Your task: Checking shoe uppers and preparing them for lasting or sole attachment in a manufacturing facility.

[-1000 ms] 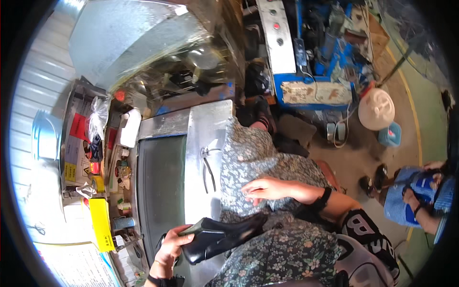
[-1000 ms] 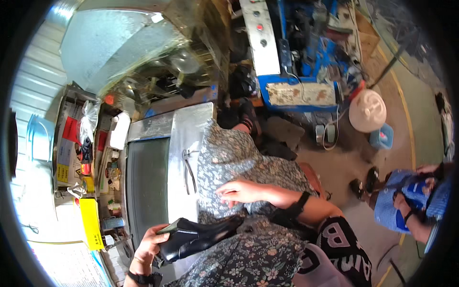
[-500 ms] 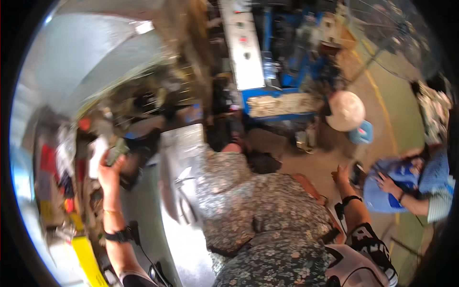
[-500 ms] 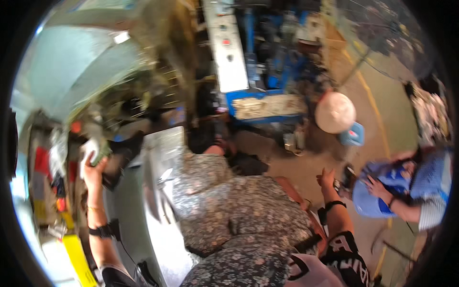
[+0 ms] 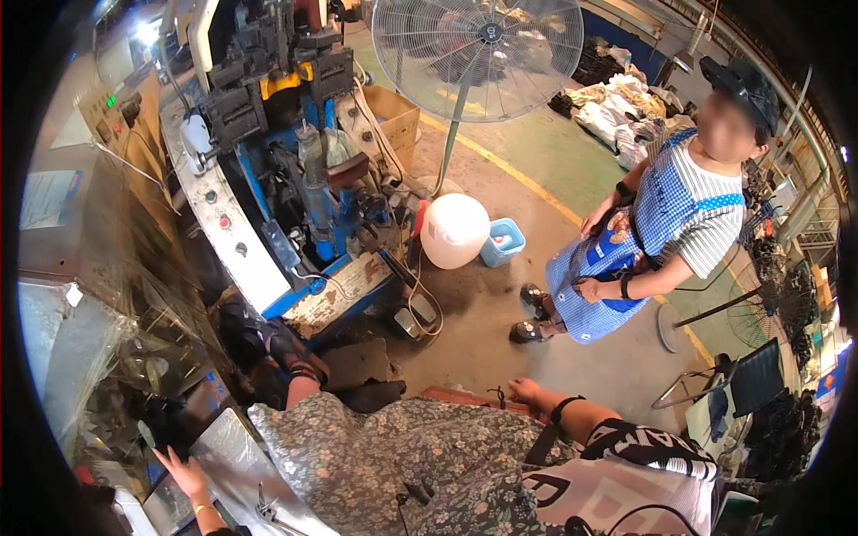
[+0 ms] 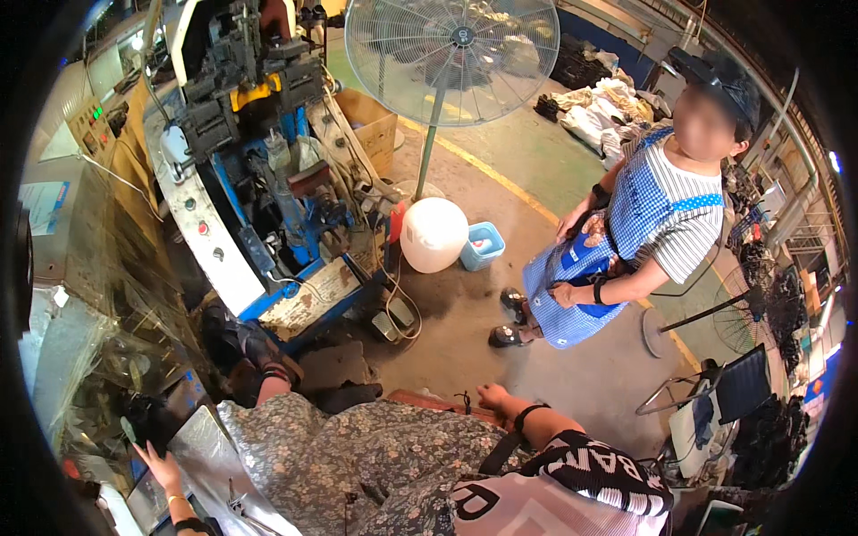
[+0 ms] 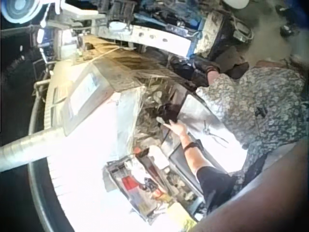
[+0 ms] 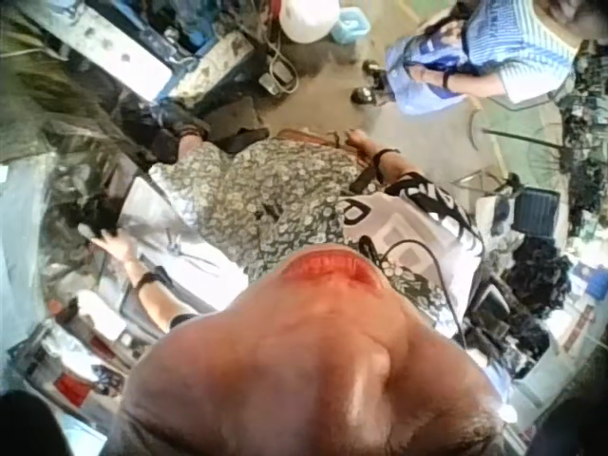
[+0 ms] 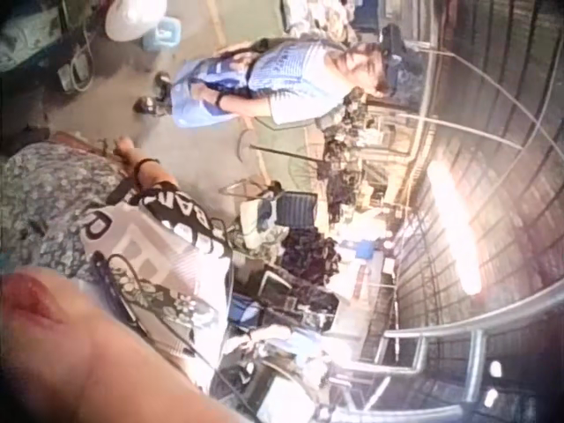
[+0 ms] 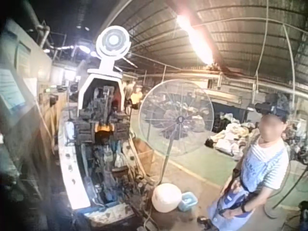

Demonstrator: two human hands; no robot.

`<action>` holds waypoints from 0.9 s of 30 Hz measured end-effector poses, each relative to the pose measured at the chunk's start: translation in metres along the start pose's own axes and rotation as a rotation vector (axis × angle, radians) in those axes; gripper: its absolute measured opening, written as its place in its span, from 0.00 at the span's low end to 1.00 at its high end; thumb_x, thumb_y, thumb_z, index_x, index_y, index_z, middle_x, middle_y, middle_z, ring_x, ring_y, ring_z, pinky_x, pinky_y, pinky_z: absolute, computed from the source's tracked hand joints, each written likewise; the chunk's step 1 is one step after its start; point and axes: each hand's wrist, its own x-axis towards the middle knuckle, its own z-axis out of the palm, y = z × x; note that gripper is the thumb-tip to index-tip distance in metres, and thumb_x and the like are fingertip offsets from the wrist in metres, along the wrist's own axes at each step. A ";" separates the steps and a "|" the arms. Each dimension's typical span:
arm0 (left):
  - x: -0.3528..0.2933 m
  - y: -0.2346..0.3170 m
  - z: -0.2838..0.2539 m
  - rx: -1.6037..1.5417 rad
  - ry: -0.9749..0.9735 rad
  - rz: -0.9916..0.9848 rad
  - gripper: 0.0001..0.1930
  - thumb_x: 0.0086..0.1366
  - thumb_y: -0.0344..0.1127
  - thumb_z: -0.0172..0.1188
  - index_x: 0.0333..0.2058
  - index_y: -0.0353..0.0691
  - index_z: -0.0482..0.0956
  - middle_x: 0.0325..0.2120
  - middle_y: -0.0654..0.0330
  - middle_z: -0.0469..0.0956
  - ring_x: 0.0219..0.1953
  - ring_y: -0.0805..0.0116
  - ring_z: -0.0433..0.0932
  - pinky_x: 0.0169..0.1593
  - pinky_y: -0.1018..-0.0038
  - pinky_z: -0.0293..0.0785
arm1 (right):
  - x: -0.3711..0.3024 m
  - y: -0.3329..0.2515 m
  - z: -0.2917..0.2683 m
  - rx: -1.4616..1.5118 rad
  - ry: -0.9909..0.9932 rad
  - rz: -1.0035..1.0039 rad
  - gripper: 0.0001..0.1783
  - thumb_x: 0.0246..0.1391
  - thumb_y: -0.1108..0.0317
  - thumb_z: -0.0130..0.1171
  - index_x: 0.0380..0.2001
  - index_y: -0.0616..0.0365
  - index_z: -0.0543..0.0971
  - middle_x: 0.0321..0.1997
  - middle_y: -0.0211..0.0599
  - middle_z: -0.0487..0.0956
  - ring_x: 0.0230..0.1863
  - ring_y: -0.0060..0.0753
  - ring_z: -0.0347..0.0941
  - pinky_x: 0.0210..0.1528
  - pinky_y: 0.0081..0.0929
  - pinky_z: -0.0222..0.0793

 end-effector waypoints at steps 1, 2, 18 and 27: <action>-0.021 -0.003 -0.005 -0.007 0.005 -0.052 0.34 0.56 0.25 0.59 0.63 0.28 0.62 0.71 0.43 0.43 0.70 0.42 0.50 0.69 0.61 0.54 | 0.018 0.000 0.005 -0.610 -0.092 -0.394 0.26 0.62 0.57 0.53 0.62 0.52 0.69 0.41 0.47 0.82 0.45 0.44 0.78 0.44 0.34 0.75; -0.037 -0.002 -0.003 -0.013 0.009 -0.084 0.34 0.58 0.28 0.60 0.63 0.27 0.61 0.70 0.41 0.43 0.70 0.41 0.50 0.69 0.59 0.54 | 0.021 -0.018 0.011 -0.598 -0.099 -0.415 0.26 0.62 0.57 0.53 0.62 0.52 0.69 0.41 0.47 0.82 0.45 0.44 0.78 0.44 0.34 0.75; -0.090 0.070 0.047 0.410 -0.101 -0.202 0.29 0.74 0.52 0.40 0.65 0.38 0.63 0.65 0.41 0.59 0.67 0.43 0.57 0.68 0.56 0.53 | -0.021 -0.112 0.007 -0.024 -0.330 0.040 0.23 0.59 0.49 0.57 0.42 0.61 0.82 0.44 0.50 0.82 0.40 0.52 0.78 0.43 0.47 0.71; -0.094 0.063 0.047 0.410 -0.055 -0.207 0.28 0.74 0.48 0.42 0.62 0.33 0.66 0.64 0.40 0.61 0.65 0.42 0.59 0.68 0.56 0.54 | 0.027 -0.068 0.036 -0.259 -0.402 -0.126 0.33 0.54 0.44 0.59 0.55 0.56 0.77 0.54 0.48 0.79 0.52 0.49 0.76 0.53 0.42 0.69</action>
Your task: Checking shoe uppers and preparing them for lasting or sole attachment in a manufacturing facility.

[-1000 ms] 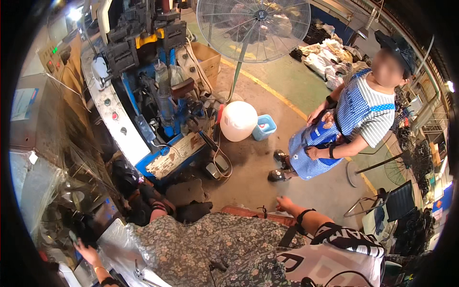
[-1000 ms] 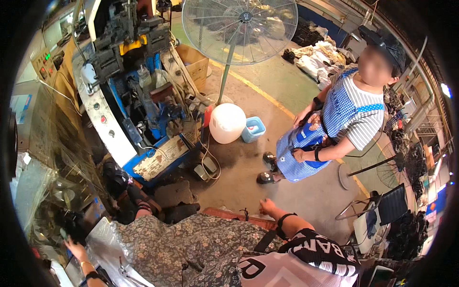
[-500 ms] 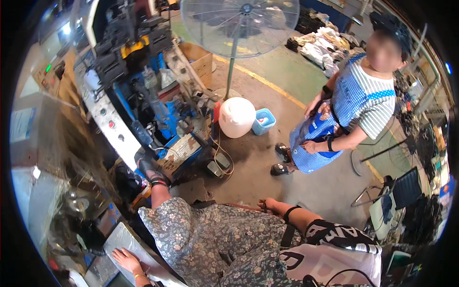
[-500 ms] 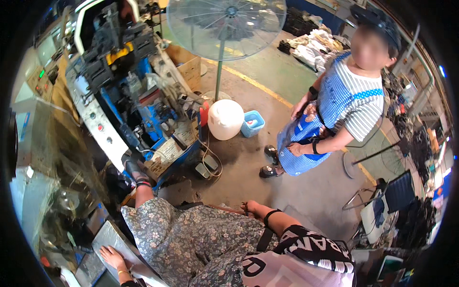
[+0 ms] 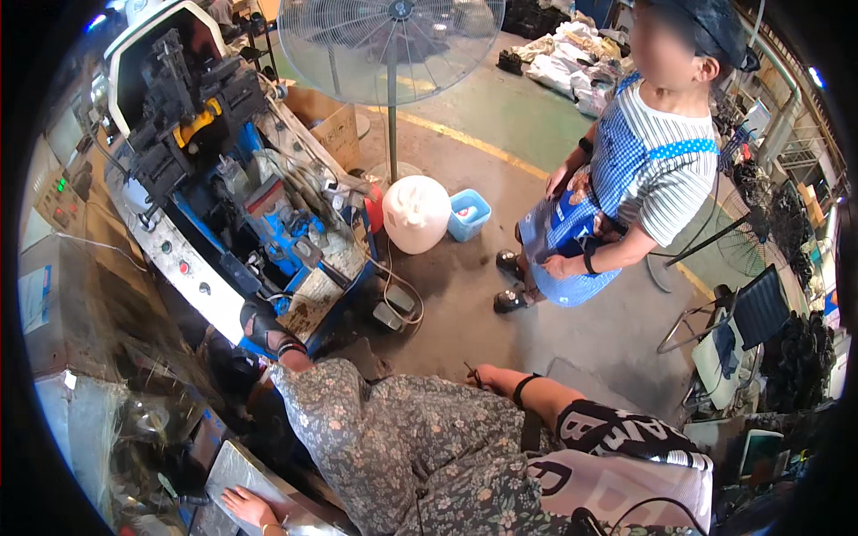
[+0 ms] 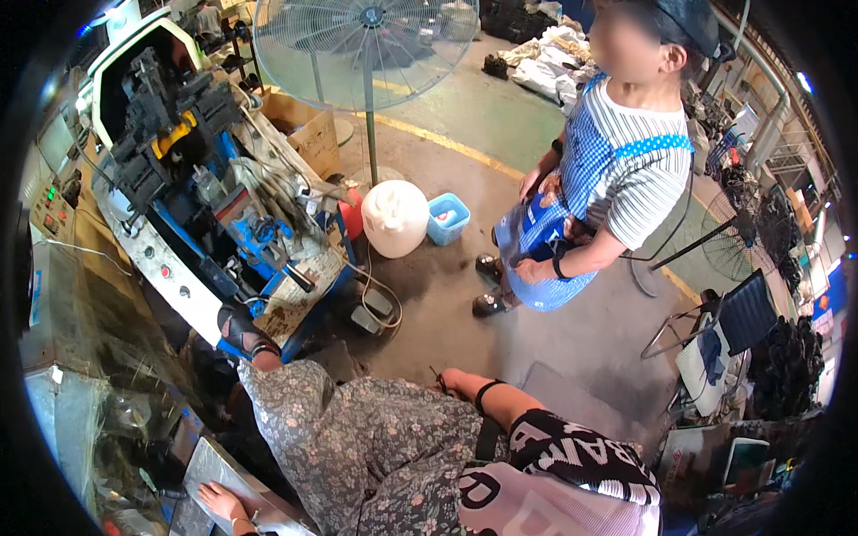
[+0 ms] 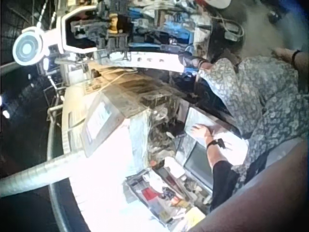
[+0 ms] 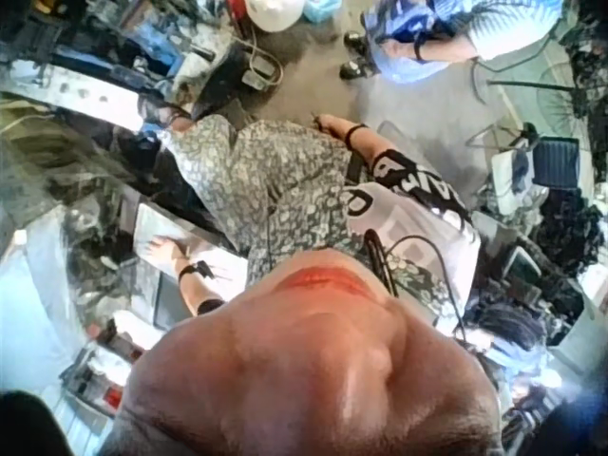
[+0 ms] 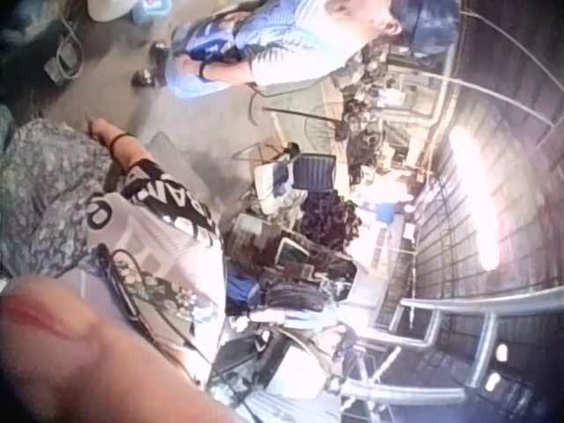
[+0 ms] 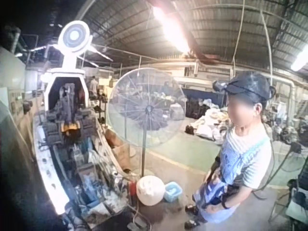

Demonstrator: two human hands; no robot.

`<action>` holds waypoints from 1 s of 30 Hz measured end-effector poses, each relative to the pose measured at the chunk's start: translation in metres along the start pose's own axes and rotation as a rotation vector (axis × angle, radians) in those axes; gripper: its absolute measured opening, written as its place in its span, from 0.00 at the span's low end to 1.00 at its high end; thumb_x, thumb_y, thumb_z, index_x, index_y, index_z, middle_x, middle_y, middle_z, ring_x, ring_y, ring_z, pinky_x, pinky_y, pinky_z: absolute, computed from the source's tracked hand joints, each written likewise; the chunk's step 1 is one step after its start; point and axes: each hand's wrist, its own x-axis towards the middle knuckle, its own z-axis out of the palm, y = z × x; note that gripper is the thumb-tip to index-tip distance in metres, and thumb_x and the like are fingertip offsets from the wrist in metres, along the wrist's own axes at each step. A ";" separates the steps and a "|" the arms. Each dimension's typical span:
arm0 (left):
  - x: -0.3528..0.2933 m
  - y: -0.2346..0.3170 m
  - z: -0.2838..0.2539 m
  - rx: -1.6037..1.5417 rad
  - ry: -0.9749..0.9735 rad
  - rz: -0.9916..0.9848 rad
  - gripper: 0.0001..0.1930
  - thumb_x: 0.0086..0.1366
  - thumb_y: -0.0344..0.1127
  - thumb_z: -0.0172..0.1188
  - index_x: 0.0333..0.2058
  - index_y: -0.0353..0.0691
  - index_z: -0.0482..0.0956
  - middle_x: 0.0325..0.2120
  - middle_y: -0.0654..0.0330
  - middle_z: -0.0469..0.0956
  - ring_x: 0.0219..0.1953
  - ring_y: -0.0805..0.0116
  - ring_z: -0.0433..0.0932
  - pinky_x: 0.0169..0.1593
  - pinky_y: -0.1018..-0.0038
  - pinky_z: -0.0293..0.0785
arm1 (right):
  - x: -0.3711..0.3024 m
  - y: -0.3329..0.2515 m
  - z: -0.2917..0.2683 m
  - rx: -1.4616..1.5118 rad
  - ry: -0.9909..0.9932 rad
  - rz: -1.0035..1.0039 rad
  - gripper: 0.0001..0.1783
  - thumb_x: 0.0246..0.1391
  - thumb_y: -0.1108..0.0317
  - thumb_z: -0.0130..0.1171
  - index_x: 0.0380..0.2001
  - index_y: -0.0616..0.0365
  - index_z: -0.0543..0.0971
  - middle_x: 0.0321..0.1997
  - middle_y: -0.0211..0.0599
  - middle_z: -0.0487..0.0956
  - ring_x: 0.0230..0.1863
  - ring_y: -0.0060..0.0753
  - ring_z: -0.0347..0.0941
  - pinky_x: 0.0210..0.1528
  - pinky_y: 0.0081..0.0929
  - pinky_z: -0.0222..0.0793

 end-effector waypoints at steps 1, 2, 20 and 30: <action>-0.001 -0.010 0.000 0.027 0.016 0.044 0.28 0.74 0.49 0.42 0.62 0.33 0.66 0.63 0.40 0.62 0.65 0.42 0.60 0.68 0.57 0.55 | 0.002 -0.007 -0.001 -0.059 -0.007 0.026 0.30 0.53 0.46 0.59 0.53 0.54 0.78 0.53 0.47 0.79 0.52 0.50 0.76 0.53 0.42 0.69; -0.003 -0.012 -0.001 0.005 0.008 0.038 0.29 0.74 0.50 0.41 0.62 0.32 0.66 0.63 0.40 0.63 0.65 0.42 0.60 0.68 0.57 0.55 | -0.003 -0.003 -0.002 -0.115 -0.021 -0.091 0.30 0.54 0.46 0.59 0.52 0.57 0.78 0.52 0.48 0.80 0.51 0.50 0.76 0.52 0.41 0.70; -0.010 0.005 -0.013 -0.112 0.021 0.135 0.29 0.73 0.50 0.42 0.59 0.27 0.67 0.60 0.40 0.67 0.65 0.43 0.60 0.69 0.58 0.53 | -0.051 -0.040 -0.018 0.361 -0.049 0.143 0.17 0.58 0.60 0.59 0.45 0.59 0.81 0.29 0.32 0.81 0.24 0.27 0.72 0.22 0.30 0.65; -0.001 0.030 -0.030 -0.167 0.072 0.171 0.29 0.73 0.49 0.42 0.58 0.27 0.69 0.59 0.40 0.68 0.65 0.43 0.61 0.69 0.59 0.53 | 0.014 0.056 0.021 0.242 0.112 -0.289 0.09 0.58 0.63 0.58 0.28 0.55 0.81 0.24 0.31 0.80 0.22 0.29 0.73 0.22 0.33 0.67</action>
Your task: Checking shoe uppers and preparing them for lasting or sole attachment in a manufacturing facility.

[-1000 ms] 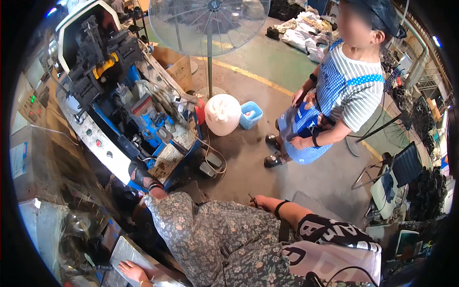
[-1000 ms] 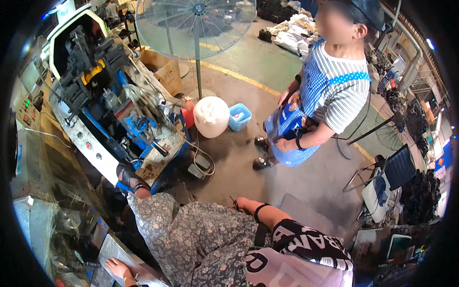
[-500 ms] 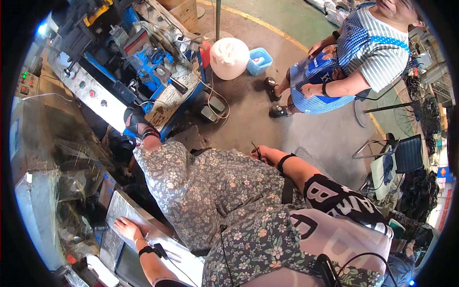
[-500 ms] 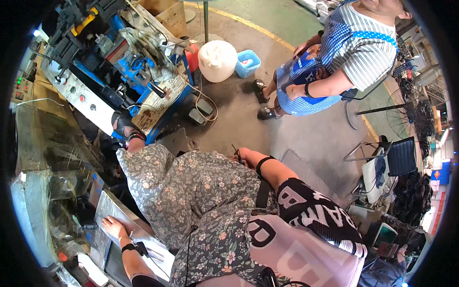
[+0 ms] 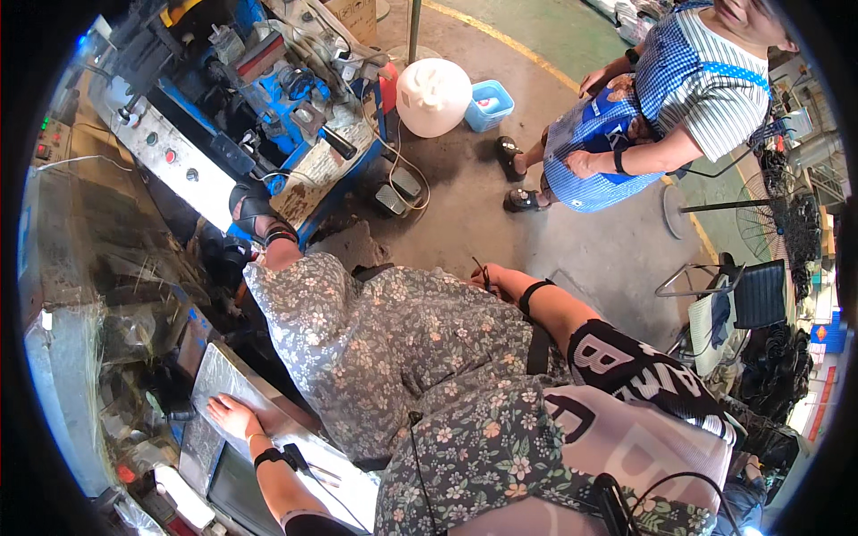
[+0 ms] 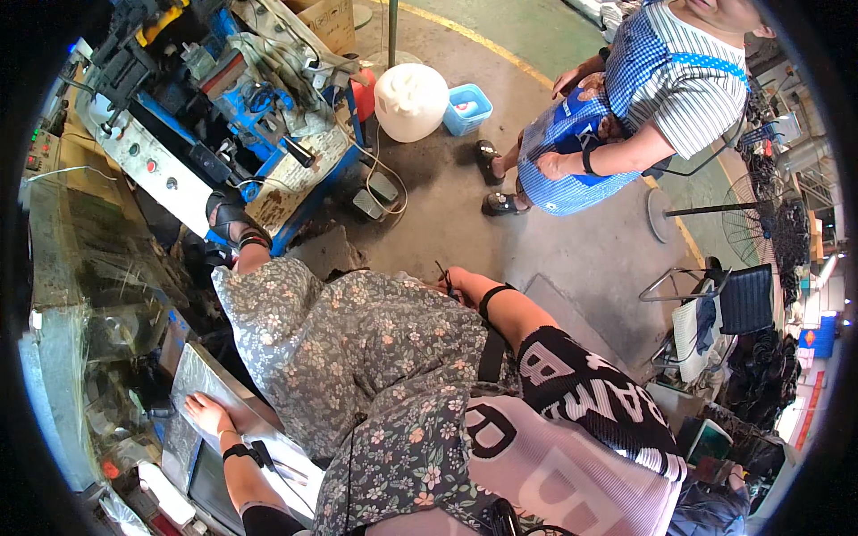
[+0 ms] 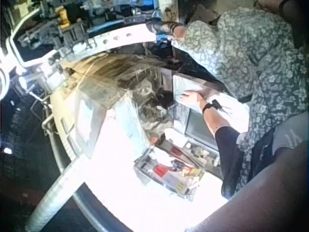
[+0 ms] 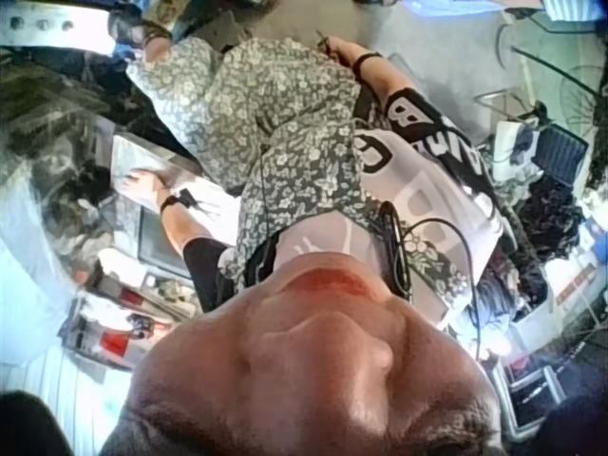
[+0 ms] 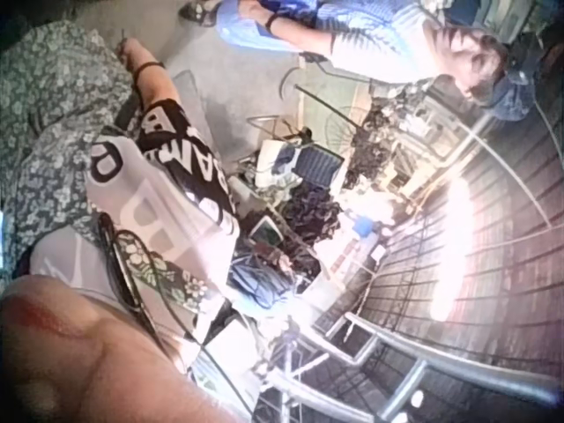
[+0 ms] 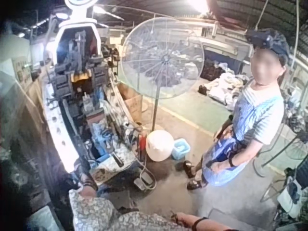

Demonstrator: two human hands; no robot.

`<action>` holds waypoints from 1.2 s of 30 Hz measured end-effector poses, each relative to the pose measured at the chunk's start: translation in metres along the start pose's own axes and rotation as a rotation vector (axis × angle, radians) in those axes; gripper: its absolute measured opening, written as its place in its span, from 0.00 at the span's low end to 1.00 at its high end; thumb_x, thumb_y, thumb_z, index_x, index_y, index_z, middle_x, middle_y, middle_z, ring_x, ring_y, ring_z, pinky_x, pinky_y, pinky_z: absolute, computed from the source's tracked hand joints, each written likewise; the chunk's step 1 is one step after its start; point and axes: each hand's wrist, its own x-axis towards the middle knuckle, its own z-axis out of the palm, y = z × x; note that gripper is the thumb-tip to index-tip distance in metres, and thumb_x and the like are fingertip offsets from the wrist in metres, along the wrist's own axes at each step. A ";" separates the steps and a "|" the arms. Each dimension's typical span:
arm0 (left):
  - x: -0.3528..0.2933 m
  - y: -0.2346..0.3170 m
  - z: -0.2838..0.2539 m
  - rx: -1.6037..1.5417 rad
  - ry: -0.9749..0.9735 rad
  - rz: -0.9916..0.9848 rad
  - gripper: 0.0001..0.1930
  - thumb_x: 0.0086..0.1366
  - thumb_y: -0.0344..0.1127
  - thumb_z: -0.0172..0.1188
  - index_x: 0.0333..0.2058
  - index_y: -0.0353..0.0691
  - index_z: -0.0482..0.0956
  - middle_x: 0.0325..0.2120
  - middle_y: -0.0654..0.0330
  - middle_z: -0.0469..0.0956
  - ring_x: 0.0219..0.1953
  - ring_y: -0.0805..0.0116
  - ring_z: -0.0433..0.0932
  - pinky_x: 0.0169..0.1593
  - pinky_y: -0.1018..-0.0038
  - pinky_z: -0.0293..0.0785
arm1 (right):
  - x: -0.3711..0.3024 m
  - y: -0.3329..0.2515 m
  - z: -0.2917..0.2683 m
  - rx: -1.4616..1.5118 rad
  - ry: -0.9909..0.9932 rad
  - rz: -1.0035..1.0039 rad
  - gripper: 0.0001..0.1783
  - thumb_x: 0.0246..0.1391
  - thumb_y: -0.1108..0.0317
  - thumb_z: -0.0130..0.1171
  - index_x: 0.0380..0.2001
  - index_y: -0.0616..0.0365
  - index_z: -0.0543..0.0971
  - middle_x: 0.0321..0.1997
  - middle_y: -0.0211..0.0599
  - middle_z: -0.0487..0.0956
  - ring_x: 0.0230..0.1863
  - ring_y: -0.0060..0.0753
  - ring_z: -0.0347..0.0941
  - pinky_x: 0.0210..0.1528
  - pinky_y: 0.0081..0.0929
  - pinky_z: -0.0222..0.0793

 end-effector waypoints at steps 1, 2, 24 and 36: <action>-0.009 -0.013 -0.001 0.018 0.002 -0.024 0.29 0.73 0.49 0.42 0.58 0.27 0.69 0.59 0.40 0.68 0.65 0.43 0.61 0.69 0.59 0.53 | 0.004 -0.017 0.002 -0.007 -0.027 -0.010 0.09 0.58 0.63 0.58 0.28 0.55 0.81 0.24 0.31 0.80 0.22 0.29 0.73 0.22 0.33 0.67; -0.017 -0.022 0.004 0.039 0.010 -0.033 0.29 0.73 0.49 0.42 0.58 0.26 0.69 0.59 0.40 0.69 0.64 0.43 0.61 0.69 0.59 0.53 | 0.001 -0.047 0.001 0.113 -0.045 0.247 0.15 0.56 0.57 0.60 0.36 0.58 0.81 0.27 0.34 0.80 0.24 0.31 0.73 0.24 0.34 0.67; -0.011 -0.024 -0.002 0.029 -0.028 -0.040 0.30 0.73 0.51 0.40 0.59 0.28 0.68 0.60 0.41 0.67 0.66 0.44 0.60 0.69 0.60 0.52 | -0.002 -0.036 0.003 -0.045 -0.049 0.228 0.21 0.54 0.54 0.60 0.42 0.60 0.80 0.40 0.44 0.83 0.38 0.43 0.78 0.37 0.37 0.73; -0.014 -0.023 0.005 0.050 0.004 -0.062 0.30 0.73 0.51 0.40 0.60 0.29 0.68 0.61 0.42 0.67 0.66 0.46 0.60 0.70 0.61 0.51 | 0.001 -0.062 0.002 0.106 -0.011 0.463 0.15 0.52 0.63 0.61 0.18 0.56 0.71 0.13 0.33 0.68 0.12 0.30 0.59 0.16 0.36 0.54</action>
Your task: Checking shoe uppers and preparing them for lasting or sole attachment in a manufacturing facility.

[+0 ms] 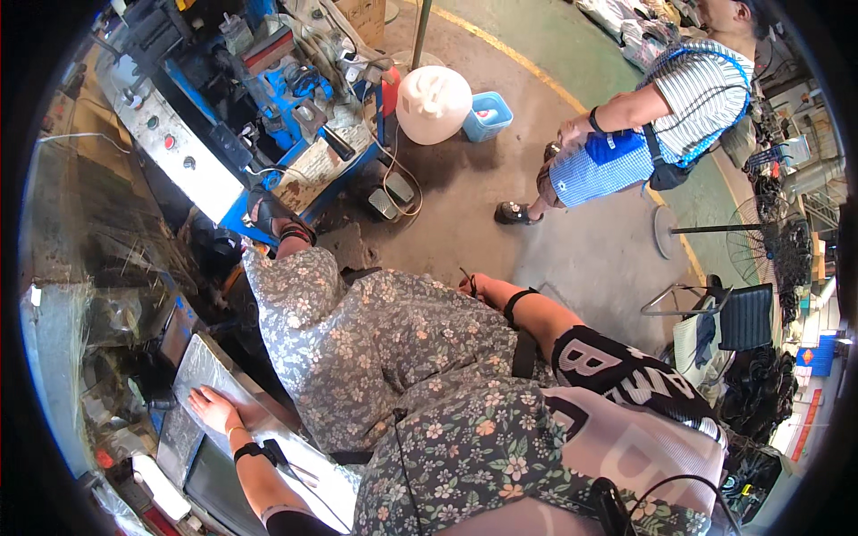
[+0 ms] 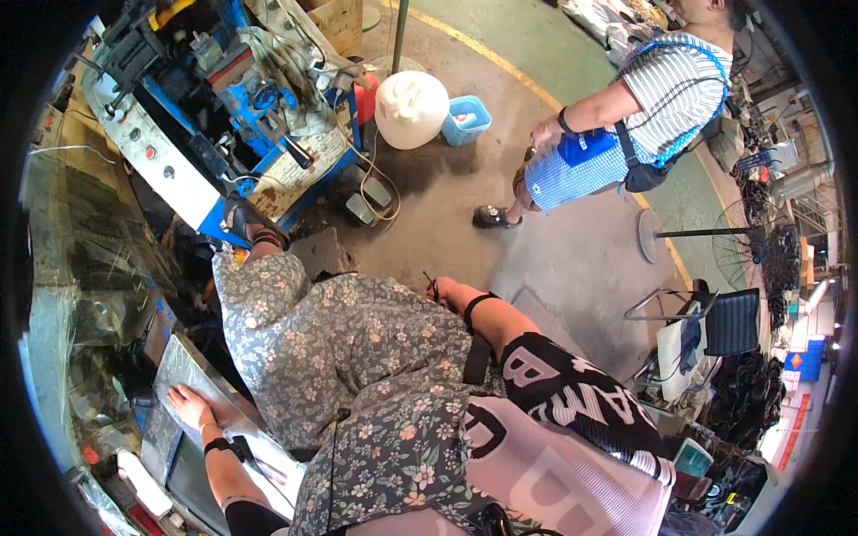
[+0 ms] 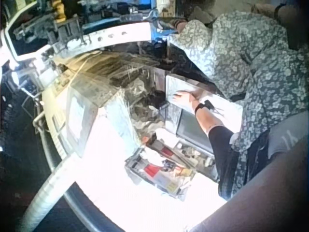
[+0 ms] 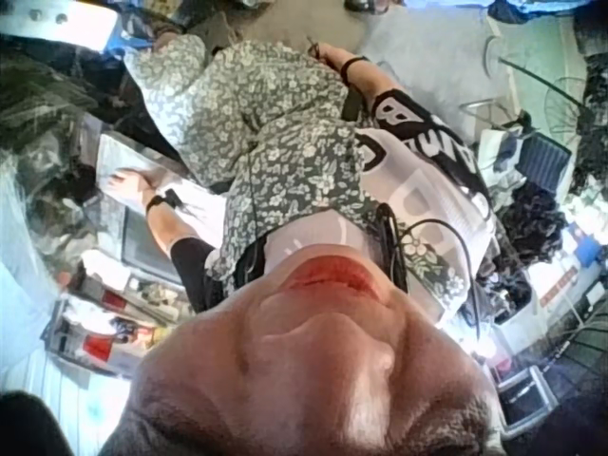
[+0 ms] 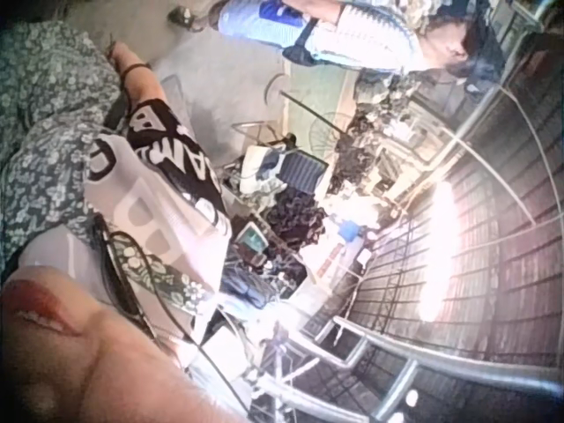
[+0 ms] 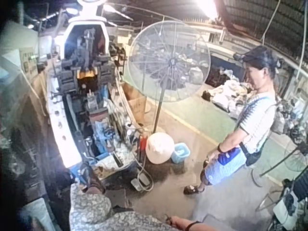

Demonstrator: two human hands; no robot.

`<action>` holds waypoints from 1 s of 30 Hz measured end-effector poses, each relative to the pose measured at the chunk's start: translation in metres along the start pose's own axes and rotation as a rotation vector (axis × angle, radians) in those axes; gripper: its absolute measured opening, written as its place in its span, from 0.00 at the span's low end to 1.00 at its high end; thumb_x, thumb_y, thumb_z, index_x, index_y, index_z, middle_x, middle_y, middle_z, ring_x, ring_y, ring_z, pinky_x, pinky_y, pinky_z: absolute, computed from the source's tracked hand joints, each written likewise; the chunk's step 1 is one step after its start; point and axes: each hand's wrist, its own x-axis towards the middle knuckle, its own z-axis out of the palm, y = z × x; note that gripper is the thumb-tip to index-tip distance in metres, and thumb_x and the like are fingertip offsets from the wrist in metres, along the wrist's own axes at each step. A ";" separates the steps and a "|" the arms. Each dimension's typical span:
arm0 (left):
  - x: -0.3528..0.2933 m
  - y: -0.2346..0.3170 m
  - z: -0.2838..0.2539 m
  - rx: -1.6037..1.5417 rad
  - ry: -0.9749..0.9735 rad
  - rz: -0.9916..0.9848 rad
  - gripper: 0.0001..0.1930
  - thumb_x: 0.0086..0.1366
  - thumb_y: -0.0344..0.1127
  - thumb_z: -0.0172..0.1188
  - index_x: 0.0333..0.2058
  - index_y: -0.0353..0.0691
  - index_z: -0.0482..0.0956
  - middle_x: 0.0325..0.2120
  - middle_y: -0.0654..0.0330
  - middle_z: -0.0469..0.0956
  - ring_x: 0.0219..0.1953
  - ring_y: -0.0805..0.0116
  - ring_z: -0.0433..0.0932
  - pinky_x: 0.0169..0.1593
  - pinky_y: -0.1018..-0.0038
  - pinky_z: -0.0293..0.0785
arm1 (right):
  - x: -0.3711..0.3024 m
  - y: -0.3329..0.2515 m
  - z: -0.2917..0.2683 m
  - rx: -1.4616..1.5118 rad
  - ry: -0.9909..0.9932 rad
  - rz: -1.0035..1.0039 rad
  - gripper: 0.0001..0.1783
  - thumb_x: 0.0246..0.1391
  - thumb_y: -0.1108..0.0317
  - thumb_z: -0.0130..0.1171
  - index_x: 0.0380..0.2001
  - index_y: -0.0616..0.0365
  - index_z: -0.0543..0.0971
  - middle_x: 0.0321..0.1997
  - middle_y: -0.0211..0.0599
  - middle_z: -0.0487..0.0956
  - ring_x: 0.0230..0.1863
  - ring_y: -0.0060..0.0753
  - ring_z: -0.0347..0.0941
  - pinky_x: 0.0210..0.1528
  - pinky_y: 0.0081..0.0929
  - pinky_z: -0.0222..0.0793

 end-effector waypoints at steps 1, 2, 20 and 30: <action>0.000 -0.001 0.000 -0.003 0.002 -0.001 0.30 0.73 0.51 0.40 0.60 0.29 0.68 0.61 0.42 0.67 0.66 0.46 0.60 0.70 0.61 0.51 | 0.000 -0.001 0.001 0.025 0.008 0.020 0.14 0.51 0.63 0.61 0.18 0.56 0.72 0.12 0.32 0.68 0.12 0.30 0.59 0.16 0.36 0.54; -0.001 -0.005 -0.002 0.005 -0.005 -0.006 0.30 0.73 0.51 0.40 0.60 0.29 0.68 0.61 0.42 0.67 0.66 0.46 0.60 0.70 0.61 0.52 | 0.000 -0.003 0.002 0.052 0.002 0.010 0.14 0.51 0.63 0.62 0.17 0.55 0.73 0.11 0.31 0.67 0.12 0.30 0.60 0.16 0.35 0.53; -0.001 0.010 -0.001 0.040 -0.024 -0.066 0.30 0.73 0.51 0.41 0.60 0.31 0.68 0.62 0.40 0.65 0.66 0.45 0.60 0.69 0.60 0.54 | 0.008 0.004 -0.006 -0.181 0.110 -0.172 0.19 0.58 0.54 0.58 0.30 0.62 0.81 0.26 0.49 0.80 0.24 0.50 0.75 0.28 0.45 0.69; 0.000 0.019 -0.001 0.033 -0.046 -0.098 0.30 0.73 0.51 0.39 0.61 0.32 0.67 0.63 0.42 0.64 0.67 0.46 0.59 0.70 0.60 0.52 | -0.022 -0.017 -0.015 0.130 -0.015 0.077 0.14 0.57 0.61 0.62 0.42 0.57 0.79 0.24 0.27 0.77 0.19 0.23 0.64 0.19 0.29 0.58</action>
